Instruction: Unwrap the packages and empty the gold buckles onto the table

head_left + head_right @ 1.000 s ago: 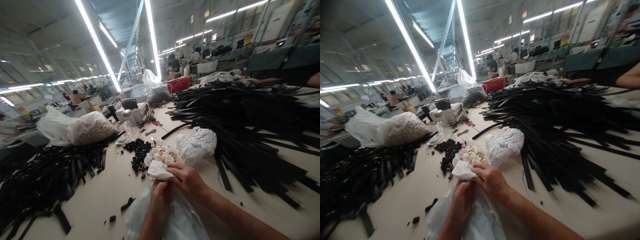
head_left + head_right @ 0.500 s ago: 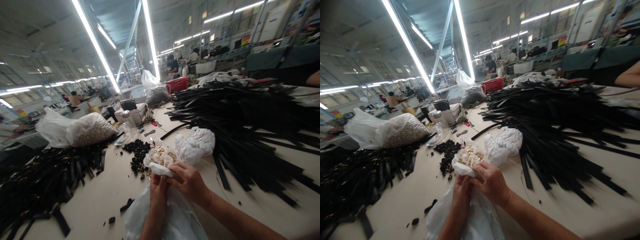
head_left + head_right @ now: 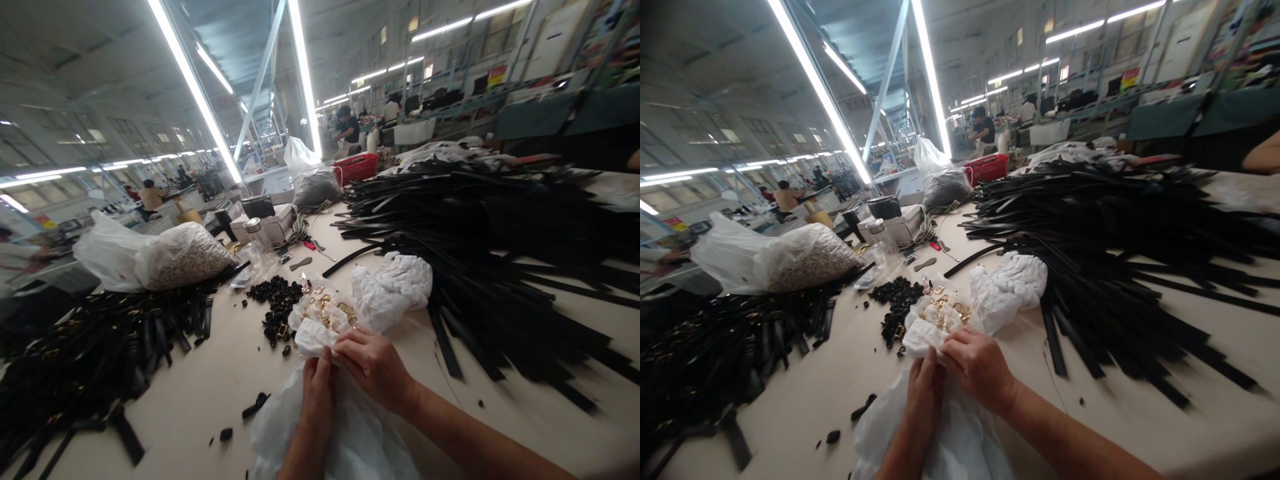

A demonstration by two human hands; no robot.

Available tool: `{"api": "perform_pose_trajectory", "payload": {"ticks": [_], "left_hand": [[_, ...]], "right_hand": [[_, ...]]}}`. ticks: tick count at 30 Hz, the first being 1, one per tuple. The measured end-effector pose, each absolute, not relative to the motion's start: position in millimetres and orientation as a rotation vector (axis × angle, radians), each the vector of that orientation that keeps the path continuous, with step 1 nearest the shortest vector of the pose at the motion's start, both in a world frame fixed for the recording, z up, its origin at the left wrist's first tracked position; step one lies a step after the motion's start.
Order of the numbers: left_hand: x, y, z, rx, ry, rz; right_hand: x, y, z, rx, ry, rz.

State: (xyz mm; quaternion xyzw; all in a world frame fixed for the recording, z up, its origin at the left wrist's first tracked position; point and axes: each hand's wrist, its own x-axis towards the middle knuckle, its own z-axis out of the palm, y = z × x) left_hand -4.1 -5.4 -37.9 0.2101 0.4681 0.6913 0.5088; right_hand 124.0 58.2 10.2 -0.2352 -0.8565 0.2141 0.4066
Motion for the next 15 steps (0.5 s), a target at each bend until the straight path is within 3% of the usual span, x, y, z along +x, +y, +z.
{"api": "perform_pose_trajectory", "payload": {"ticks": [8, 15], "left_hand": [[2.9, -6.5, -27.2, 0.386, 0.842, 1.710], [-1.1, -3.8, -25.3, 0.315, 0.905, 1.741]], "right_hand": [[128.7, 60.8, 16.2, -0.646, -2.021, 0.849], [132.5, 74.6, 15.6, -0.906, -1.783, 1.136]]}}
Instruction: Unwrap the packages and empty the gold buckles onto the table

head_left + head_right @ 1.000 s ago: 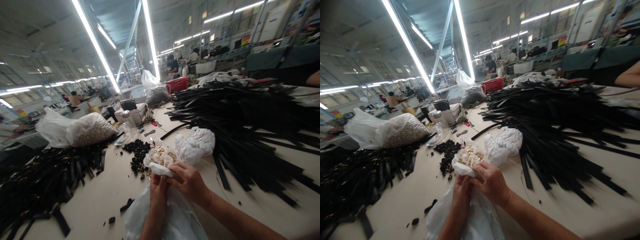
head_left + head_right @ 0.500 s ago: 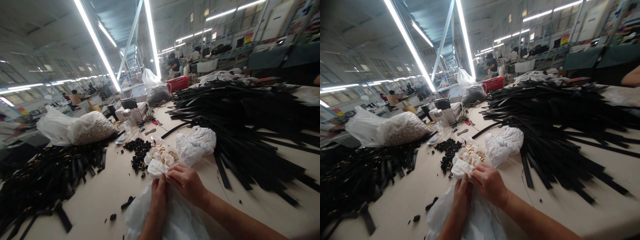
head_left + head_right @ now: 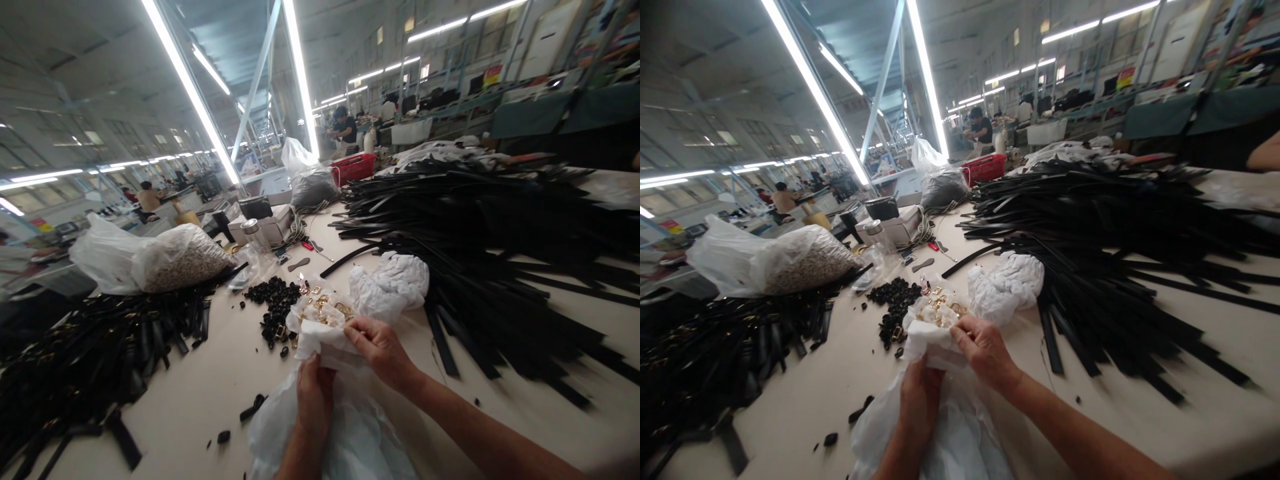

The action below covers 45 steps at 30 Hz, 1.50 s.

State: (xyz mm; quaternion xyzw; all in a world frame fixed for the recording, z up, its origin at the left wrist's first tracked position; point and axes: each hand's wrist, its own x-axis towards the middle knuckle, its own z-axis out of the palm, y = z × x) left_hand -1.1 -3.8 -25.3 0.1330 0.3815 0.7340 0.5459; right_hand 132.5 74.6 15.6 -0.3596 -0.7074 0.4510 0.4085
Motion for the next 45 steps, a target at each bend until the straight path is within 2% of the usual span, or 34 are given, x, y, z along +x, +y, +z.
{"api": "perform_pose_trajectory", "payload": {"ticks": [6, 13, 22, 27, 35, 40, 45], "left_hand": [[0.4, -3.3, -14.0, 0.186, 0.871, 1.688], [-2.9, -0.1, -19.8, 0.175, 0.725, 1.765], [-4.1, -5.4, -6.2, 0.231, 0.619, 1.752], [-6.1, -8.5, -4.7, 0.196, 0.679, 1.740], [-12.1, -9.6, -1.7, 0.121, 0.666, 1.738], [-10.7, -9.9, -4.2, 0.120, 0.680, 1.724], [-11.7, -9.6, -2.9, 0.115, 0.694, 1.787]], "right_hand": [[144.2, 104.7, 8.5, -1.124, -1.667, 1.115], [136.2, 101.0, 5.1, -0.719, -2.135, 0.806], [135.5, 130.4, 32.4, -0.272, -2.344, 1.195], [138.2, 136.3, 47.5, -0.289, -2.323, 1.324], [130.9, 131.6, 57.2, -0.244, -2.494, 0.934], [127.4, 127.3, 61.3, -0.257, -2.496, 0.845], [129.9, 131.1, 91.5, -0.379, -2.472, 0.578]]}}
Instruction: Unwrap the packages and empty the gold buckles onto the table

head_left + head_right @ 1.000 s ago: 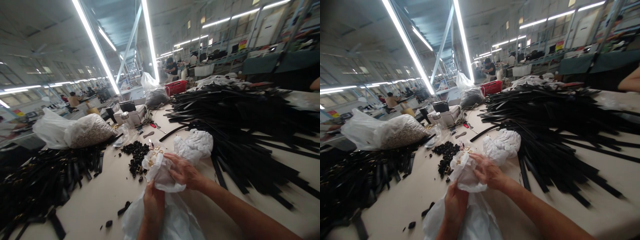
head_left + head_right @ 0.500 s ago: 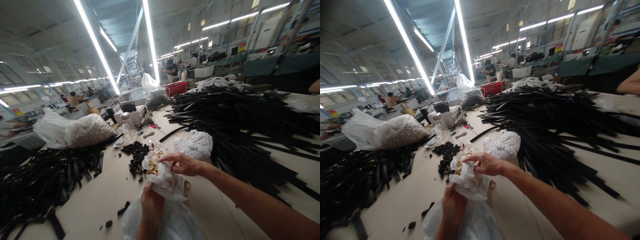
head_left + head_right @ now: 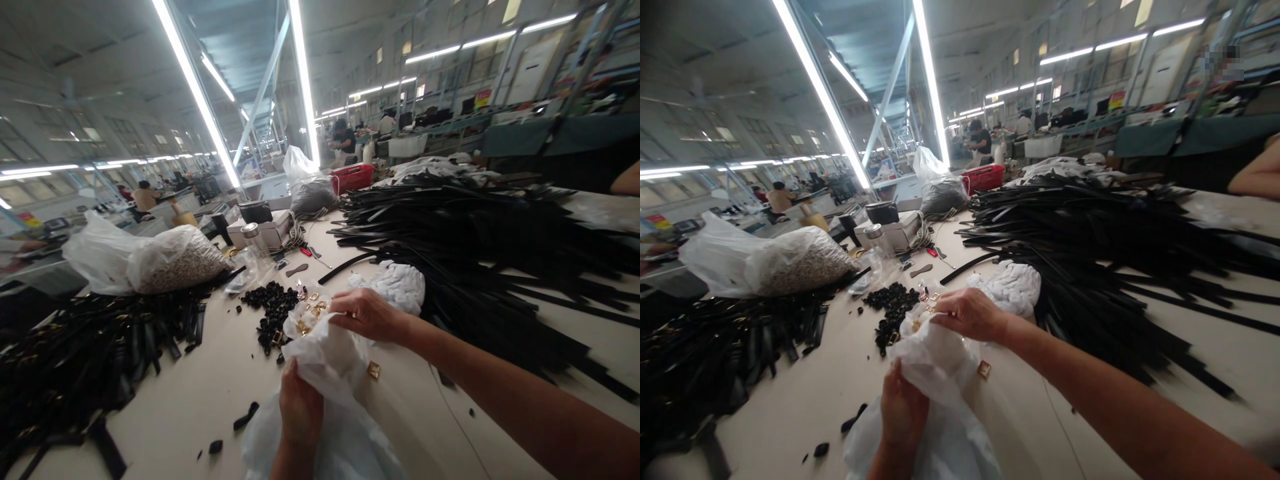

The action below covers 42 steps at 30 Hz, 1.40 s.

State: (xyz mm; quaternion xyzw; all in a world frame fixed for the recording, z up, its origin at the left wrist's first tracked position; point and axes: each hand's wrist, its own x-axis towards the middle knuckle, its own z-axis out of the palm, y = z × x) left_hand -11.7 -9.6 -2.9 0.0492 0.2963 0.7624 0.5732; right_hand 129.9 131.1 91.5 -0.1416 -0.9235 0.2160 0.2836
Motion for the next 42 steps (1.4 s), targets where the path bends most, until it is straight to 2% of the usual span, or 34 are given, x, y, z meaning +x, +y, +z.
{"api": "perform_pose_trajectory", "payload": {"ticks": [6, 15, 27, 42], "left_hand": [[-20.2, 0.2, -4.4, 0.142, 0.750, 1.974], [-21.3, 1.7, -14.8, 0.131, 0.780, 1.971], [-22.1, 3.3, -17.5, 0.054, 0.782, 1.954], [-20.5, 5.5, -14.1, 0.007, 0.774, 1.947]], "right_hand": [[136.0, 141.0, 134.9, -0.520, -2.413, 0.126], [130.9, 160.5, 146.5, -0.796, -2.263, -0.320], [122.9, 175.6, 155.3, -0.919, -2.123, -0.362], [126.6, 169.7, 185.2, -0.812, -2.032, -0.422]]}}
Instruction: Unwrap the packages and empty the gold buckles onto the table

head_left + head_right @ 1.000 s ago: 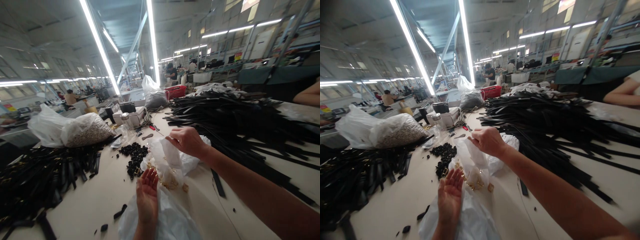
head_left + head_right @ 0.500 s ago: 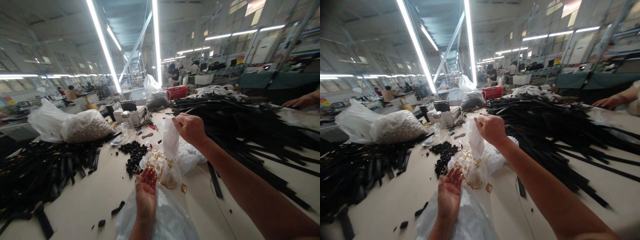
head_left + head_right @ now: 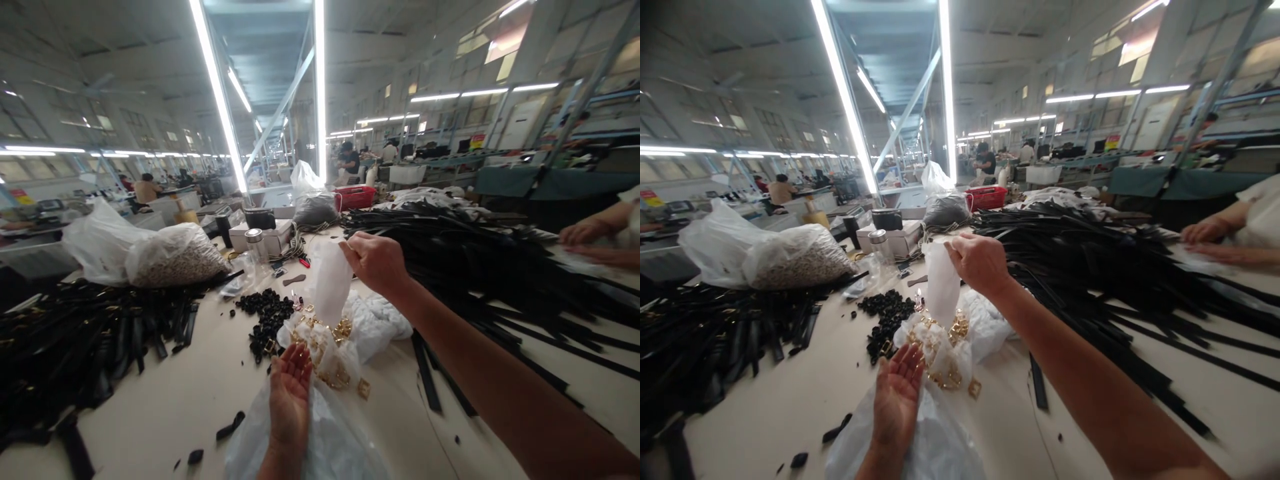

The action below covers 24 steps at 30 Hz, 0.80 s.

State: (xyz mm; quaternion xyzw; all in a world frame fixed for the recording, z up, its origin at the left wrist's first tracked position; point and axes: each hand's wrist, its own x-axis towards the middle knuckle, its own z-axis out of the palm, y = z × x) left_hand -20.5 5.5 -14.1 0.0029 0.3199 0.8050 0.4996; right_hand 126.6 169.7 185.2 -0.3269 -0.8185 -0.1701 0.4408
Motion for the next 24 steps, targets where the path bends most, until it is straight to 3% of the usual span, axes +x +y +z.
{"api": "perform_pose_trajectory", "payload": {"ticks": [24], "left_hand": [[-19.4, 7.7, -25.4, 0.097, 0.805, 1.952]], "right_hand": [[125.6, 144.1, 189.1, -0.663, -2.036, -0.364]]}}
